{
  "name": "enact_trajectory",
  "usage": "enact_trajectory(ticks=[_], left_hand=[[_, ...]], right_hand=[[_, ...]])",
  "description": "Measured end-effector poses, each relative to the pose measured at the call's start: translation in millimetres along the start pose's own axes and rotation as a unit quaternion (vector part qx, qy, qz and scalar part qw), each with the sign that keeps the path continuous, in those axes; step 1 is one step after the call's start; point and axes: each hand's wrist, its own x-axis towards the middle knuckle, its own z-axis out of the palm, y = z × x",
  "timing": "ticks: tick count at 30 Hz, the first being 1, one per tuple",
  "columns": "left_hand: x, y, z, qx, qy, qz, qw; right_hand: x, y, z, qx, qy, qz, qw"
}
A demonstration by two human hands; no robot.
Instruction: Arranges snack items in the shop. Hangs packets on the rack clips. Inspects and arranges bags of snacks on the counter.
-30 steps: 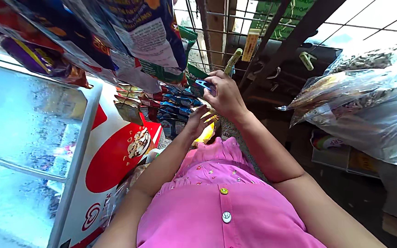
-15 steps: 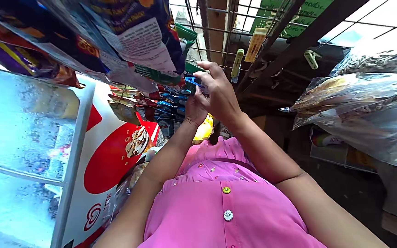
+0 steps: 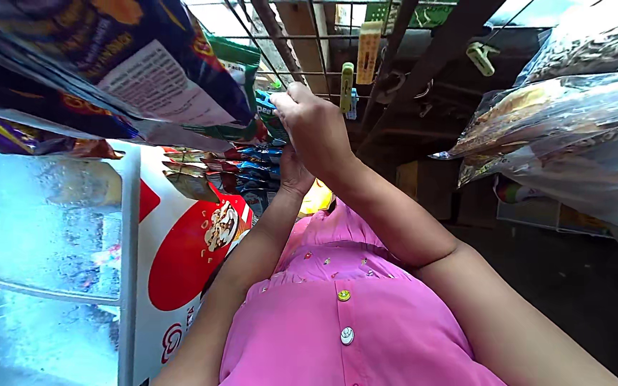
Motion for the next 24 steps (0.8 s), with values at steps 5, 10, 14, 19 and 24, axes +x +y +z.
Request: enact_trajectory(ticks=[5,10,14,19,24], left_hand=[[-1,3,4,0.016,0.038,-0.018,0.999],[-2,4,7,0.017,0.067,-0.029,0.997],[-5,1,-4,0.021,0.018,-0.006,1.0],[-2,7,5,-0.019,0.031,-0.033,0.999],[5,6,-7,-0.03,-0.015,-0.021,0.999]], right_hand=[[16,-17,-2,-0.049,-0.037,0.019,0.998],[16,-22,6,-0.074,-0.047,0.015,0.996],[13,-18,17,-0.061,0.001,0.006,0.998],[5,-5,27,0.016,0.065,-0.035,0.997],[-20,17,28,0.107,0.116,-0.075,0.985]])
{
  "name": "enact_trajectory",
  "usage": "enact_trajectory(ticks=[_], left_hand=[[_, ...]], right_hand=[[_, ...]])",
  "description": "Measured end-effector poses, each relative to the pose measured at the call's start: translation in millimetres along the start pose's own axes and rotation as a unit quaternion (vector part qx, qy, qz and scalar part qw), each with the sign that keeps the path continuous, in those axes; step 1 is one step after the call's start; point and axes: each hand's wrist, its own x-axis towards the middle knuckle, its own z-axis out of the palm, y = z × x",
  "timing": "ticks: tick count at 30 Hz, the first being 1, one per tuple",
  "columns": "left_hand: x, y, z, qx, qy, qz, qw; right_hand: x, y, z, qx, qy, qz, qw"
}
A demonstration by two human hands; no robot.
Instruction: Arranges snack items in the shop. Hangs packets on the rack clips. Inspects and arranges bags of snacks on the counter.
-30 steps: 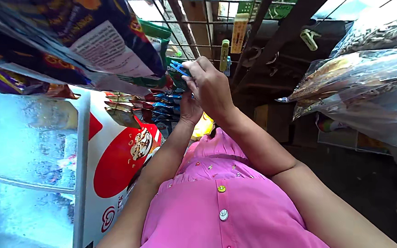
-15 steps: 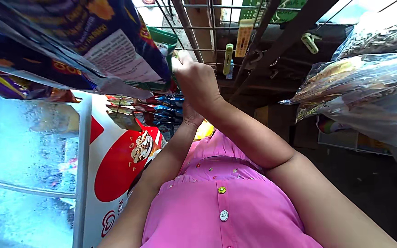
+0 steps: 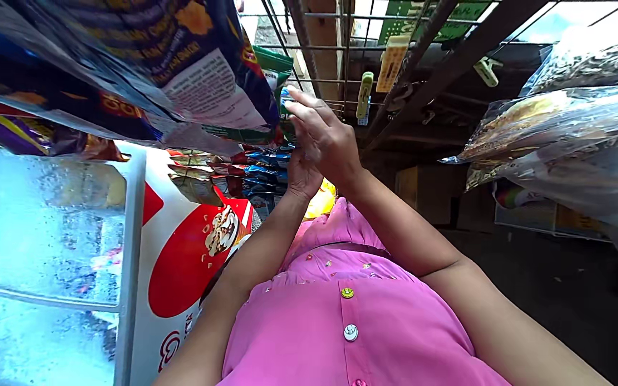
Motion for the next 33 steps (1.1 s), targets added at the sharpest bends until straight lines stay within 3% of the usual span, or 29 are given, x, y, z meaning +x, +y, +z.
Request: enact_trajectory(ticks=[3,8,10,11,14,18,20,23,26,29,33], left_hand=[[-4,5,6,0.016,0.029,-0.02,0.999],[-23,1,1,0.147,0.09,-0.091,0.981],[-39,-6,-20,0.228,0.034,-0.123,0.965],[-47,-9,-41,0.278,-0.035,-0.141,0.95],[-74,-15,-77,0.455,-0.195,-0.219,0.841],[-89,-14,-106,0.593,-0.447,-0.323,0.587],[-97,-17,-111,0.592,-0.491,-0.359,0.528],[-106,-34,-124,0.582,-0.481,-0.418,0.506],[-124,-48,-115,0.614,-0.415,-0.462,0.487],[-134,-62,-117,0.653,-0.34,-0.464,0.493],[-138,-96,-140,0.707,-0.28,-0.393,0.518]], right_hand=[[-24,7,-13,0.029,0.01,-0.003,1.0],[-85,14,-40,0.051,-0.027,-0.019,0.998],[-119,11,-50,0.037,-0.079,0.003,0.996],[-137,8,-55,0.029,-0.107,0.02,0.994],[-194,-4,-66,0.001,-0.17,0.066,0.983],[-247,-31,-75,-0.025,-0.195,0.133,0.971],[-263,-48,-81,-0.039,-0.182,0.18,0.966],[-283,-67,-101,-0.081,-0.139,0.238,0.958],[-298,-77,-139,-0.134,-0.056,0.248,0.958],[-304,-78,-189,-0.213,0.086,0.194,0.954],[-311,-89,-280,-0.364,0.213,0.087,0.903]])
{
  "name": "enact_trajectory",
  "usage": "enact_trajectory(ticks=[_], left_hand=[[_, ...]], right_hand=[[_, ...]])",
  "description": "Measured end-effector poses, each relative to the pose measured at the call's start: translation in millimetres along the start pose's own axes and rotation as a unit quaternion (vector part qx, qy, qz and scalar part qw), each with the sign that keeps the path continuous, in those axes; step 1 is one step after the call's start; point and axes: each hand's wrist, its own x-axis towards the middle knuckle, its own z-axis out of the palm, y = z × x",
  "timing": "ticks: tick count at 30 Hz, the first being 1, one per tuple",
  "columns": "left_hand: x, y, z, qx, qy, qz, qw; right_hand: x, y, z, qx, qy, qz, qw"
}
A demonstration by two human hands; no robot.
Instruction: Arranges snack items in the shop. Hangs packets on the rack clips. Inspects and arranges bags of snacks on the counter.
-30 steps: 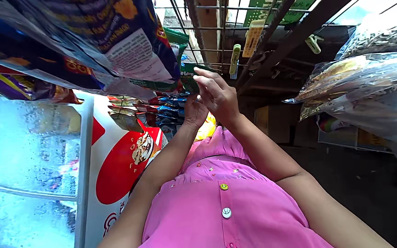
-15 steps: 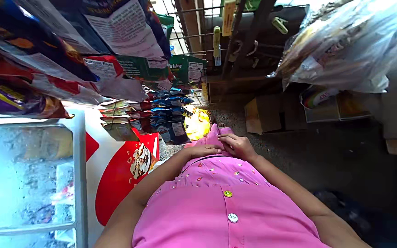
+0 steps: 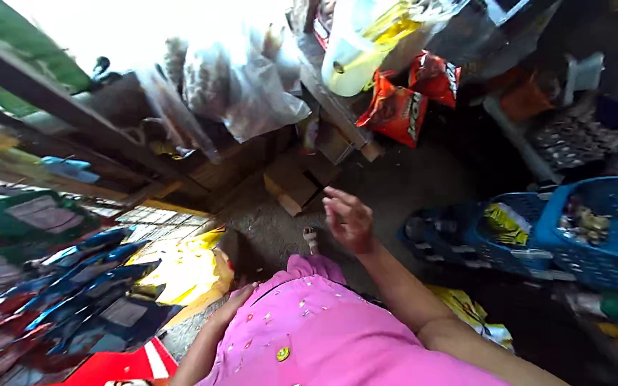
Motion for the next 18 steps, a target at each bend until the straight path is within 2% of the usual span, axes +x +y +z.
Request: enact_trajectory(ticks=[3,5,6,7,10,13,14,16,18], left_hand=[[36,11,25,0.024,0.11,0.025,0.993],[60,43,48,0.064,0.184,0.101,0.976],[66,70,64,0.111,0.22,0.168,0.955],[71,101,81,0.174,0.256,0.253,0.917],[83,213,127,0.319,0.322,0.504,0.735],[83,317,160,0.401,0.303,0.633,0.589],[83,347,168,0.424,0.297,0.65,0.556],[88,395,180,0.475,0.302,0.643,0.521],[100,424,187,0.518,0.311,0.596,0.528]], right_hand=[[21,59,-67,-0.121,0.039,0.028,0.992],[41,115,-109,-0.167,0.071,0.085,0.98],[51,144,-127,-0.194,0.084,0.111,0.971],[61,173,-143,-0.222,0.089,0.137,0.961],[89,243,-174,-0.226,0.051,0.157,0.96],[126,285,-186,-0.18,-0.065,0.133,0.972],[135,295,-184,-0.162,-0.109,0.142,0.97],[149,308,-174,-0.135,-0.19,0.164,0.959],[150,315,-163,-0.129,-0.253,0.189,0.94]])
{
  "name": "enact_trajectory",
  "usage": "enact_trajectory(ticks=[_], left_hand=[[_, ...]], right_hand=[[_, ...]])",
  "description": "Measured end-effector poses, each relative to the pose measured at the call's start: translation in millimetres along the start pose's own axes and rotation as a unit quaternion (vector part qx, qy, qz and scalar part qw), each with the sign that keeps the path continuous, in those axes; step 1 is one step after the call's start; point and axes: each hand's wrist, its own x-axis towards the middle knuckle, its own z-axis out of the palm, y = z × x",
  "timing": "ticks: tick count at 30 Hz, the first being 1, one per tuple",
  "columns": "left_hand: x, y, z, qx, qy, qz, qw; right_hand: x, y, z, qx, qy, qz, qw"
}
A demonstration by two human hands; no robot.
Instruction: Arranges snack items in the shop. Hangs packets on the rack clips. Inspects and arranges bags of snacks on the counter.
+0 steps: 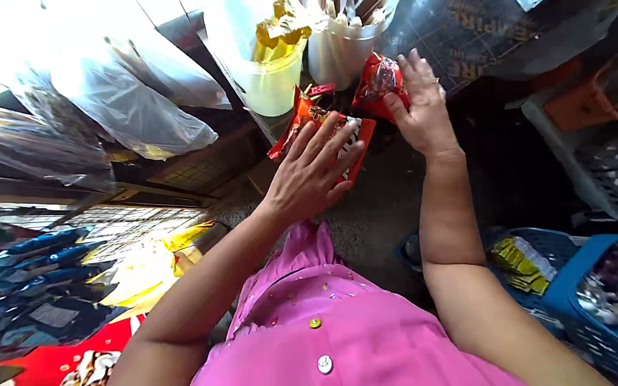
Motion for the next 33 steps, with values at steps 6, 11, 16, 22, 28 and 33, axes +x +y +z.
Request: enact_trajectory(ticks=[6,11,16,22,28,33], left_hand=[[14,4,25,0.059,-0.063,-0.106,0.991],[12,-2,30,0.07,-0.055,-0.082,0.993],[3,7,22,0.067,0.051,0.005,0.996],[-18,49,-36,-0.223,0.203,-0.003,0.954],[-77,69,-66,-0.418,0.334,-0.173,0.827],[-128,68,-82,-0.447,0.351,-0.247,0.784]], right_hand=[[-19,5,23,-0.011,0.009,0.013,1.0],[-22,29,24,0.061,0.031,-0.002,0.998],[-32,27,17,0.113,0.072,0.008,0.991],[-44,39,13,0.107,0.135,-0.032,0.985],[-61,41,1,0.098,0.203,-0.014,0.974],[-78,14,-25,0.229,0.301,-0.036,0.925]])
